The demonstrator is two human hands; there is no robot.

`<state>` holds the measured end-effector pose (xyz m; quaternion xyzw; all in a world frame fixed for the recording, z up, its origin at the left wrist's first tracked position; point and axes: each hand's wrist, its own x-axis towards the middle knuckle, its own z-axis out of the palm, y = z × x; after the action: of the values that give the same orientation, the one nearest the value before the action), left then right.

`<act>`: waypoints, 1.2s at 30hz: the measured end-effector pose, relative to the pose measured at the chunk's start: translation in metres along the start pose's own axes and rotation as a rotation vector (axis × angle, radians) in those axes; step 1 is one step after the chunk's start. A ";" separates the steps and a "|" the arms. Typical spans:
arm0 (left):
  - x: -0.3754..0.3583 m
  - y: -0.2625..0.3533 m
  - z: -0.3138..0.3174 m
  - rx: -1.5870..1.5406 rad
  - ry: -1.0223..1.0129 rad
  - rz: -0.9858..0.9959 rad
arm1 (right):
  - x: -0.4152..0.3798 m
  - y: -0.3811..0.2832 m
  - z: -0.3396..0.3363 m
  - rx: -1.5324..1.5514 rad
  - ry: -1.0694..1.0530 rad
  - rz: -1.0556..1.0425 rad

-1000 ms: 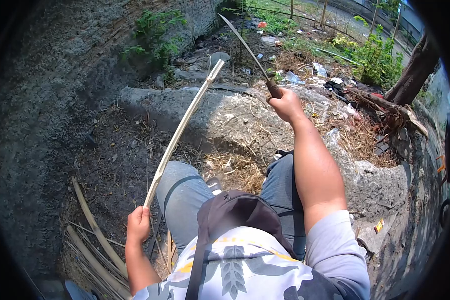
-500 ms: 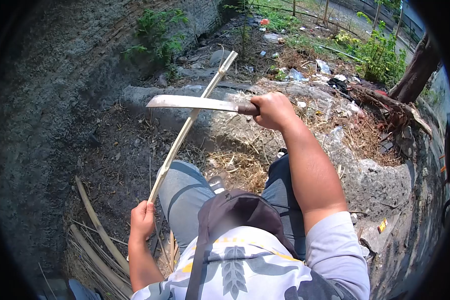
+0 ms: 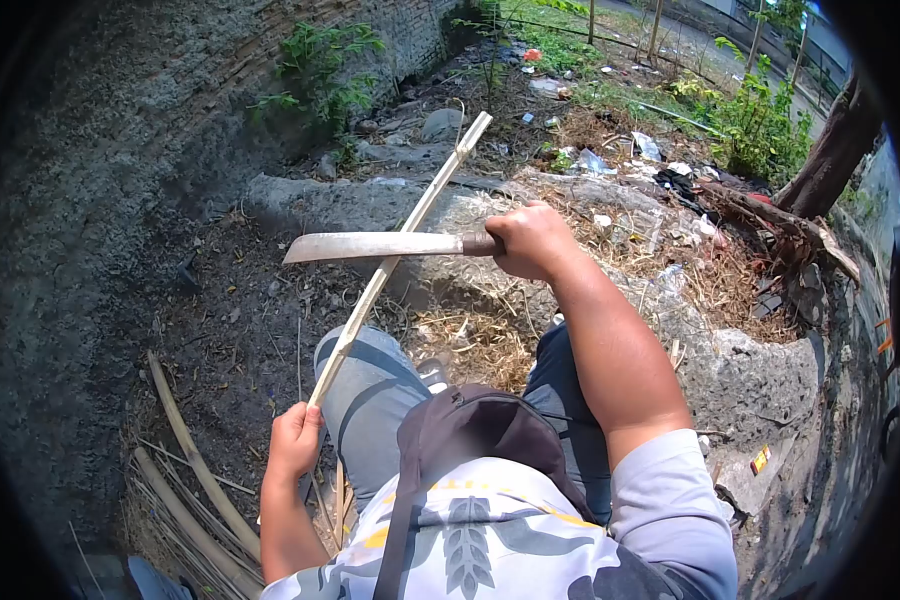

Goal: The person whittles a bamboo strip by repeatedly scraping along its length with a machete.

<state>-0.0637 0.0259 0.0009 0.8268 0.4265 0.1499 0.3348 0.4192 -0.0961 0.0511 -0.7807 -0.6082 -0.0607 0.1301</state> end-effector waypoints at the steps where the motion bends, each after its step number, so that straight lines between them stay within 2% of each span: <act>1: -0.002 0.002 -0.003 -0.015 -0.003 -0.016 | 0.000 0.001 0.001 -0.015 0.004 -0.021; 3: -0.009 0.000 -0.009 -0.029 -0.020 -0.028 | -0.005 0.018 -0.005 0.012 0.026 0.117; 4: -0.014 -0.003 -0.015 -0.025 -0.036 -0.020 | -0.004 0.027 -0.005 0.143 0.043 0.305; 6: -0.016 0.006 -0.021 0.023 -0.050 -0.018 | -0.008 0.036 -0.009 0.160 0.023 0.353; 9: -0.007 0.002 -0.011 -0.001 0.025 0.013 | -0.008 0.024 -0.010 0.030 0.022 0.308; 11: 0.000 0.009 -0.003 -0.005 -0.002 0.015 | -0.008 0.011 -0.007 -0.003 -0.025 0.255; 13: 0.001 0.018 0.006 0.005 -0.024 0.008 | -0.004 -0.002 -0.006 0.000 -0.101 0.118; 15: 0.006 0.027 0.009 0.032 -0.026 0.016 | -0.004 -0.011 -0.002 -0.030 -0.080 -0.089; 16: 0.007 0.028 0.006 0.057 0.008 0.037 | -0.003 -0.015 -0.003 -0.027 -0.104 -0.093; 19: -0.006 0.015 -0.009 0.105 0.072 0.054 | -0.006 0.009 0.000 0.035 -0.002 0.120; 21: -0.016 0.005 -0.021 0.093 0.078 0.046 | -0.002 0.026 -0.009 0.066 0.023 0.491; 23: -0.023 0.009 -0.023 0.133 0.044 0.037 | 0.000 0.037 -0.006 -0.009 0.049 0.635; 26: -0.023 0.007 -0.019 0.149 0.029 0.037 | -0.006 0.046 -0.003 0.118 0.020 0.762; 31: -0.009 0.012 -0.001 0.082 0.019 0.037 | -0.012 0.035 -0.007 0.231 -0.031 0.605; 33: -0.004 0.016 0.001 0.069 0.024 0.035 | -0.011 0.023 -0.005 0.216 0.061 0.450; 36: 0.001 0.011 0.002 0.044 0.030 0.010 | -0.006 0.011 -0.012 0.146 -0.009 0.287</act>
<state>-0.0555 0.0212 0.0065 0.8337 0.4306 0.1545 0.3092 0.4291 -0.1077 0.0593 -0.8483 -0.4938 0.0062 0.1910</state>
